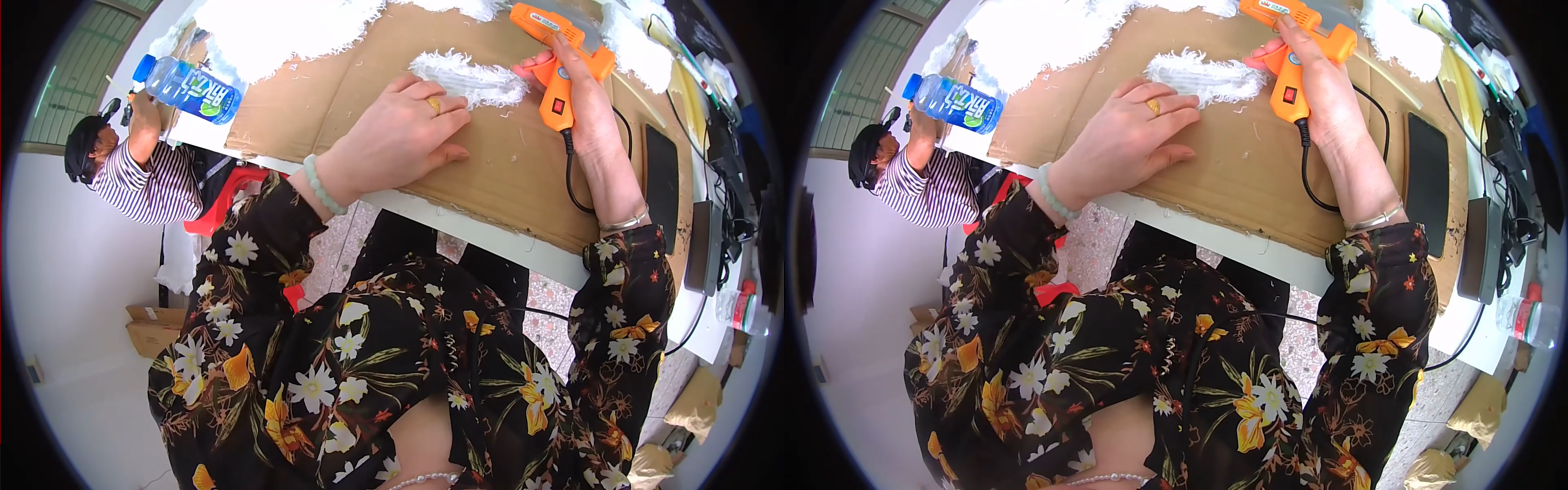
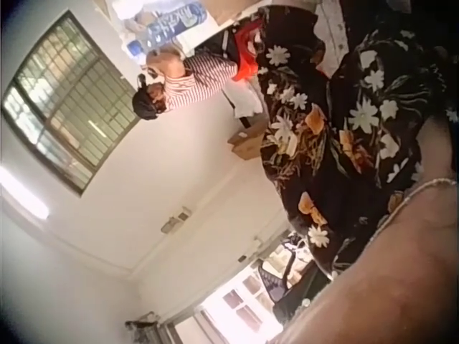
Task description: Using a hot glue gun to attach fluffy white material to a base plate to assemble a toy or craft item.
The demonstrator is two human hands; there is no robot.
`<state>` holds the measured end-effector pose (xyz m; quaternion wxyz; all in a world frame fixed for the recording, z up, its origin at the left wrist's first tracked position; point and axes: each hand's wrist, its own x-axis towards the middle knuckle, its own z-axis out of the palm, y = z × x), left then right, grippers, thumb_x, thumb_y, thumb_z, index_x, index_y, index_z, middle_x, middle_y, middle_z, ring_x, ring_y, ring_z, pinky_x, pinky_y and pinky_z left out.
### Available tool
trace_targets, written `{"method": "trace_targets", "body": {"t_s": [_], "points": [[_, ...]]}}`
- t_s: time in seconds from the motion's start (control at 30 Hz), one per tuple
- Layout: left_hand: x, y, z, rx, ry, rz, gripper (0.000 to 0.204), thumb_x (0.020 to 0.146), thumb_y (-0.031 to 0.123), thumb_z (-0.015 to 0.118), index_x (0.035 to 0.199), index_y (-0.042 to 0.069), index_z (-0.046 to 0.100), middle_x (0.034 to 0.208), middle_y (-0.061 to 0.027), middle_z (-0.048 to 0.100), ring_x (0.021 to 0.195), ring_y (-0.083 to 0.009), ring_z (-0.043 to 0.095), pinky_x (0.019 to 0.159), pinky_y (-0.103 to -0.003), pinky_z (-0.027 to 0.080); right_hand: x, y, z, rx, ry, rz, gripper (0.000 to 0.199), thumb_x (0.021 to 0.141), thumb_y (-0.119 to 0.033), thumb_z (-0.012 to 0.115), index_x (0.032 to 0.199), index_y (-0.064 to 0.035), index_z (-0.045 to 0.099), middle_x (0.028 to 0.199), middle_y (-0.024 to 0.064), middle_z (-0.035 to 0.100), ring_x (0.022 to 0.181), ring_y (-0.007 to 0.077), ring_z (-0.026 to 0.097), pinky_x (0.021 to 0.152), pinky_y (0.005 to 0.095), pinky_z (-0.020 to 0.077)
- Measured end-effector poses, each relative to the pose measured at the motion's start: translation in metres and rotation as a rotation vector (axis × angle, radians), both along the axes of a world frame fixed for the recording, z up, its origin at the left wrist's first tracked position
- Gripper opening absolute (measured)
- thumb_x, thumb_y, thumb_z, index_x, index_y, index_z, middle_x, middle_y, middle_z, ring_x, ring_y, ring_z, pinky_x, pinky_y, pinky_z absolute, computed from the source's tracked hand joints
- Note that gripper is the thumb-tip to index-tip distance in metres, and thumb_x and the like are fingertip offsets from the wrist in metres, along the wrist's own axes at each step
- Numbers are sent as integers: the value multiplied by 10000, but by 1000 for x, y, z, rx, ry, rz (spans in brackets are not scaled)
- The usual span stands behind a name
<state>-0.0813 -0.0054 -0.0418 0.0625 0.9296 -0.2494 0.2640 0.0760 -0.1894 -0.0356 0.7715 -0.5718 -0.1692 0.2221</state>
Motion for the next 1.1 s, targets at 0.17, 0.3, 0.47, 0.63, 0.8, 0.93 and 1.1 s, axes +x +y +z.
{"method": "trace_targets", "body": {"t_s": [0.17,0.3,0.47,0.63,0.8,0.93,1.1], "points": [[23,16,8,-310,192,-34,272,810,257,619,1012,74,621,956,-62,642,875,-245,572,789,-356,448,-5,-1,7,-19,11,-21,325,892,-334,541,887,-12,583,821,81,614,848,226,644,803,292,493],[50,42,3,-794,177,78,299,861,236,563,1111,75,594,877,-110,641,737,-207,598,684,-298,465,-5,0,6,-26,-46,9,326,891,-335,542,899,-12,582,824,81,615,847,226,644,790,291,498],[51,36,0,-309,113,12,228,828,162,582,1036,71,610,816,-119,640,741,-283,597,664,-360,476,-5,1,4,-26,3,-6,321,895,-325,539,933,-8,574,822,81,613,849,223,641,783,286,497],[41,25,8,-301,167,68,211,807,124,578,1011,80,612,748,-133,616,727,-307,586,661,-390,473,-4,-2,2,-10,11,17,315,897,-314,537,957,-7,565,814,77,609,853,221,637,780,285,496],[54,26,7,-503,99,54,211,808,109,562,1012,98,615,690,-125,597,689,-302,577,661,-396,470,-3,-2,4,11,1,3,307,897,-312,536,931,-8,567,813,78,608,844,226,639,786,285,498],[56,23,10,-221,121,23,228,826,120,537,1042,100,607,703,-125,605,637,-302,572,604,-373,471,-4,1,6,16,5,24,309,896,-316,537,914,-9,567,813,83,608,836,232,641,794,292,503],[69,21,18,-443,202,49,297,815,203,569,1099,119,587,692,-112,602,650,-293,579,658,-365,479,4,-8,1,171,105,-54,310,891,-322,539,853,-15,557,822,111,611,811,243,641,795,345,519]]}}
